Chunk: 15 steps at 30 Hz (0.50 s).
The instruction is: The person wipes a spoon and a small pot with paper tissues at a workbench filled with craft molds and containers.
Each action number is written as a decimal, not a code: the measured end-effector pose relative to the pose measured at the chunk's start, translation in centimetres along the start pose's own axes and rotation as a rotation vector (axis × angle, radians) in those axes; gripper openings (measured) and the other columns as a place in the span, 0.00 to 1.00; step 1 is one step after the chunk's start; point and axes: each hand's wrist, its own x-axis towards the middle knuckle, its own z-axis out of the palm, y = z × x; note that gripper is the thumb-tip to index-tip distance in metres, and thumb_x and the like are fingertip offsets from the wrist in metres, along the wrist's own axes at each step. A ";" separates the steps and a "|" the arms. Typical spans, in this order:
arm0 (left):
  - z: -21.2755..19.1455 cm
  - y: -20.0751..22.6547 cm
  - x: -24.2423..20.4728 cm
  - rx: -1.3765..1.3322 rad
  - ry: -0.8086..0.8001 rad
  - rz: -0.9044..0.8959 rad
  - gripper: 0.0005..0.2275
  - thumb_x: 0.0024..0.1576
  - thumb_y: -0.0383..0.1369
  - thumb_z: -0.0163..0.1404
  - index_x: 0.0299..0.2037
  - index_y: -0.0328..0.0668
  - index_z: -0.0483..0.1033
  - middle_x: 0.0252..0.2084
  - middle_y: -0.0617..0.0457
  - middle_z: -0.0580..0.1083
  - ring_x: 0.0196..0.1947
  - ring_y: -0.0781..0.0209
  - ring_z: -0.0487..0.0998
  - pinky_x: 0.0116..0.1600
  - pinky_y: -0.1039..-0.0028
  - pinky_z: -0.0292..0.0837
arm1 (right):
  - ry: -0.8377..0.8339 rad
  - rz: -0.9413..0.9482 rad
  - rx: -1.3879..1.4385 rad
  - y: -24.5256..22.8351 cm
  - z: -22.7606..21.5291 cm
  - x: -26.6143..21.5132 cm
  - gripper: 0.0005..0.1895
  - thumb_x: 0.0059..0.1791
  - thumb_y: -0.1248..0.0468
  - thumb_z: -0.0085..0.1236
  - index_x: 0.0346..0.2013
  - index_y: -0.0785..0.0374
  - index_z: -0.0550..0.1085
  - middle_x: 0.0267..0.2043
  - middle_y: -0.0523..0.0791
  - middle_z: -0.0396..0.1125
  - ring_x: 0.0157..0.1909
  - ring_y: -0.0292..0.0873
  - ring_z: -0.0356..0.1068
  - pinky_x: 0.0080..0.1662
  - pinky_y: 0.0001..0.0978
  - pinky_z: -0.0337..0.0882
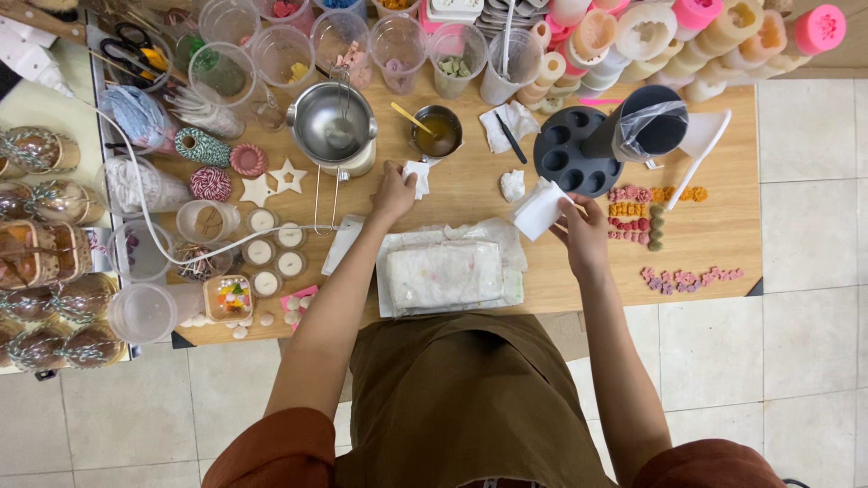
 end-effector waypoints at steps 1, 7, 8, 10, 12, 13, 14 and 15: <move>0.0 0.0 -0.1 0.053 -0.004 -0.008 0.19 0.59 0.43 0.51 0.53 0.38 0.68 0.53 0.41 0.76 0.55 0.41 0.75 0.54 0.47 0.65 | 0.006 -0.075 -0.045 0.2 0.6 0.8 0.08 0.54 0.64 0.55 0.47 0.62 0.71 0.44 0.43 0.72 0.45 0.36 0.73 0.47 0.32 0.78; 1.2 -1.0 0.1 0.140 0.026 0.115 0.17 0.59 0.43 0.54 0.50 0.40 0.72 0.49 0.40 0.77 0.51 0.40 0.77 0.56 0.45 0.67 | -0.056 -0.830 -0.856 -1.9 4.7 2.9 0.05 0.56 0.69 0.57 0.47 0.64 0.72 0.42 0.54 0.71 0.42 0.56 0.74 0.43 0.44 0.73; 1.1 -1.0 0.2 0.081 -0.006 0.129 0.17 0.61 0.43 0.54 0.52 0.39 0.71 0.48 0.41 0.79 0.50 0.40 0.79 0.56 0.47 0.70 | -0.086 -0.878 -0.864 -2.6 5.6 2.9 0.06 0.55 0.70 0.56 0.47 0.64 0.72 0.42 0.55 0.70 0.43 0.59 0.73 0.44 0.47 0.72; 0.6 -0.6 0.1 0.162 -0.057 0.088 0.14 0.61 0.41 0.52 0.52 0.43 0.73 0.46 0.45 0.80 0.49 0.44 0.79 0.56 0.44 0.62 | -0.147 -0.979 -0.879 -4.6 7.7 3.2 0.08 0.54 0.72 0.54 0.48 0.63 0.71 0.43 0.56 0.69 0.44 0.66 0.71 0.45 0.52 0.71; 0.3 0.2 -0.6 0.214 -0.090 0.057 0.13 0.60 0.40 0.51 0.51 0.47 0.75 0.45 0.47 0.80 0.48 0.47 0.80 0.57 0.44 0.58 | -0.236 -0.927 -0.957 -6.6 9.6 3.6 0.08 0.54 0.69 0.56 0.48 0.61 0.72 0.44 0.56 0.68 0.42 0.65 0.71 0.43 0.52 0.71; -0.2 0.6 -0.9 0.227 -0.092 0.051 0.12 0.61 0.40 0.51 0.51 0.48 0.76 0.44 0.48 0.81 0.48 0.47 0.80 0.58 0.46 0.57 | -0.279 -0.901 -0.995 -7.4 10.8 3.9 0.08 0.54 0.68 0.57 0.48 0.60 0.73 0.44 0.56 0.68 0.41 0.64 0.71 0.42 0.53 0.72; -0.6 0.9 -1.2 0.241 -0.095 0.045 0.12 0.61 0.41 0.51 0.50 0.49 0.77 0.44 0.48 0.81 0.48 0.48 0.80 0.59 0.48 0.57 | -0.303 -0.911 -1.044 -8.3 12.0 4.2 0.10 0.54 0.66 0.58 0.49 0.60 0.72 0.44 0.56 0.68 0.41 0.64 0.72 0.41 0.53 0.72; -0.9 1.3 -1.4 0.239 -0.094 0.044 0.12 0.60 0.41 0.51 0.50 0.49 0.77 0.44 0.48 0.81 0.48 0.48 0.80 0.58 0.47 0.56 | -0.330 -0.923 -1.093 -9.1 13.3 4.9 0.11 0.54 0.64 0.58 0.51 0.60 0.72 0.43 0.55 0.69 0.41 0.63 0.72 0.40 0.53 0.71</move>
